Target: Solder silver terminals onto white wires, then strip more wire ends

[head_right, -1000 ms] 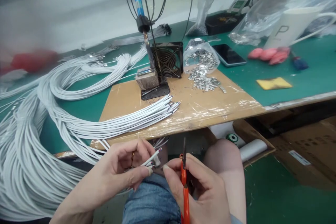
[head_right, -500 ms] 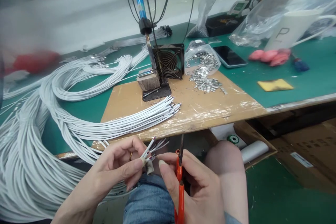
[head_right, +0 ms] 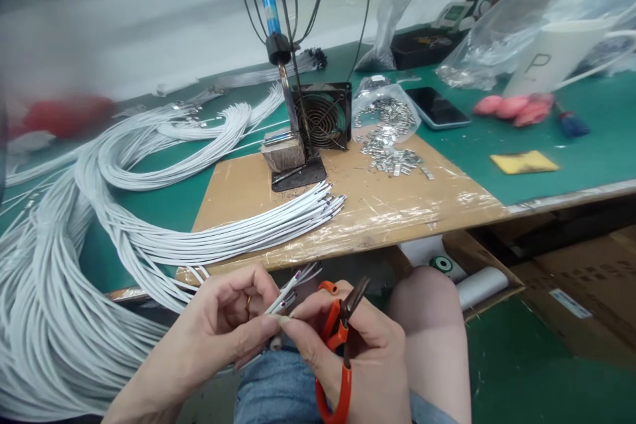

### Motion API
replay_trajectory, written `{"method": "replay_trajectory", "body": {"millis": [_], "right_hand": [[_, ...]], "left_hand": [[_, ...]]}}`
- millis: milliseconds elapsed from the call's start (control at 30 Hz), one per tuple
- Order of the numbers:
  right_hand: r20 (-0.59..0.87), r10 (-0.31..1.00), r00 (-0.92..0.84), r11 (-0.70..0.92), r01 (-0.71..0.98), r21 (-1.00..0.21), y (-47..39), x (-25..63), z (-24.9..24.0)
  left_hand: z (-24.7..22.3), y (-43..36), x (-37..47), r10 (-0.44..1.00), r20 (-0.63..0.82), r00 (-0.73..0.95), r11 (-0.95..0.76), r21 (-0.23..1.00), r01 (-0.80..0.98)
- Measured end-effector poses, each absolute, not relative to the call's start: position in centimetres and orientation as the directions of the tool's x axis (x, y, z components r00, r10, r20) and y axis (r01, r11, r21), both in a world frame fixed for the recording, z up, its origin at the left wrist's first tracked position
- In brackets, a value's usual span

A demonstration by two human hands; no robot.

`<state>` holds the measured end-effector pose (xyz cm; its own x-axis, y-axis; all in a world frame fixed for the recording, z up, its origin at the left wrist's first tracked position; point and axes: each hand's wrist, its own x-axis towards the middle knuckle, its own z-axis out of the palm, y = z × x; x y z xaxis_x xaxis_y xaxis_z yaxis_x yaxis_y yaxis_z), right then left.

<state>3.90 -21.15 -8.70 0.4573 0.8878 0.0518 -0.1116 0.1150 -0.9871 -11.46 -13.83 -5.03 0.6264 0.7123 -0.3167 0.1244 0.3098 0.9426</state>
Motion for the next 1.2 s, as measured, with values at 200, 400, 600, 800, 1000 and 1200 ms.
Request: {"method": "replay_trajectory", "body": {"millis": [200, 400, 600, 800, 1000, 1200], "right_hand": [[-0.094, 0.754, 0.65, 0.064, -0.215, -0.974, -21.6, 4.9, -9.4], [-0.203, 0.891, 0.406, -0.149, -0.161, -0.976, -22.0, 4.0, -7.9], [0.004, 0.922, 0.388, -0.019, 0.056, -0.998, -21.7, 3.0, -8.0], [0.184, 0.752, 0.633, 0.041, 0.234, -0.971, -22.2, 4.7, -8.9], [-0.062, 0.722, 0.689, -0.033, -0.056, -0.998, -22.3, 4.9, -8.7], [0.043, 0.843, 0.536, 0.106, -0.087, -0.991, -21.9, 3.2, -8.5]], "left_hand": [[-5.3, -14.0, -11.6, 0.708, -0.35, 0.614, 0.34, 0.93, 0.139], [-5.3, -14.1, -11.6, 0.71, -0.334, 0.62, 0.347, 0.932, 0.105], [-5.2, -14.4, -11.3, 0.722, -0.322, 0.612, 0.316, 0.941, 0.123], [-5.6, -14.5, -11.3, 0.72, -0.355, 0.597, 0.367, 0.924, 0.107], [-5.6, -14.2, -11.4, 0.724, -0.342, 0.598, 0.377, 0.923, 0.071], [-5.1, -14.3, -11.5, 0.706, -0.369, 0.605, 0.381, 0.917, 0.115]]}}
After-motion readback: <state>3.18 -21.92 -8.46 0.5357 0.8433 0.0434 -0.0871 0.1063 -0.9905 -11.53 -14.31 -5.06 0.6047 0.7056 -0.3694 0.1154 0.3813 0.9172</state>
